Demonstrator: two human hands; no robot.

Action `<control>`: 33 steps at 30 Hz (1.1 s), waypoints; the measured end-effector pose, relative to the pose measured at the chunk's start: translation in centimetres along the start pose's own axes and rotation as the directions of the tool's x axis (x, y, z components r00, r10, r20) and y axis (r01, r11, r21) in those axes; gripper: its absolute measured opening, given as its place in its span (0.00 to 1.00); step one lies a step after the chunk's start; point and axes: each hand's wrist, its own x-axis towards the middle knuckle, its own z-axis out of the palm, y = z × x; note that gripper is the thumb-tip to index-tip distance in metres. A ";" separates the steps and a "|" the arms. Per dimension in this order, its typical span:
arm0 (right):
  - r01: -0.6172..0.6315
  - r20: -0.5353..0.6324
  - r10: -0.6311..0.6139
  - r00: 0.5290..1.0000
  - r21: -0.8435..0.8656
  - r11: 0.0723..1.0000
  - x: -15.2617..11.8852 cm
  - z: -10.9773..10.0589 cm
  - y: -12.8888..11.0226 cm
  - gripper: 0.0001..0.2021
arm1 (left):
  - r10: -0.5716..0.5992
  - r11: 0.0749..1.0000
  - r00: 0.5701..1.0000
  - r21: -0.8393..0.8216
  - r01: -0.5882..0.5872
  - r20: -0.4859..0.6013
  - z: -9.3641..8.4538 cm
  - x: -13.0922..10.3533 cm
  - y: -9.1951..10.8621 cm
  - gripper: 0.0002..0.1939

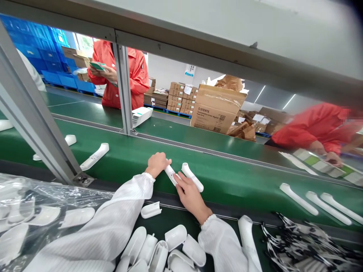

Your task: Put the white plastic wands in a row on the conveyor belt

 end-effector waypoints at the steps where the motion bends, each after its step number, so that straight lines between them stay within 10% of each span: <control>1: 0.020 0.007 -0.019 1.000 -0.031 0.999 0.0 0.0 0.1 0.25 | 0.010 1.000 1.000 0.002 -0.010 -0.011 0.1 0.0 0.1 0.21; 9: -0.010 -0.112 -0.003 0.994 -0.112 0.994 -0.1 -0.5 0.8 0.19 | 0.074 0.997 0.997 0.010 -0.074 -0.028 0.4 -0.1 0.4 0.23; 21: -0.081 0.138 0.112 0.984 -0.209 0.974 0.9 -2.0 1.2 0.22 | 0.201 0.979 0.978 0.030 -0.200 -0.061 1.1 -0.9 1.2 0.27; 29: -0.395 -0.130 0.379 0.916 -0.450 0.801 -1.1 -6.7 6.5 0.27 | 0.163 0.963 0.980 -0.197 -0.183 -0.111 0.3 -0.3 -0.3 0.33; 33: -0.319 -0.102 0.308 0.946 -0.463 0.827 -2.1 -6.8 7.9 0.23 | 0.193 0.962 0.977 -0.178 -0.207 -0.094 0.3 -0.3 -0.3 0.28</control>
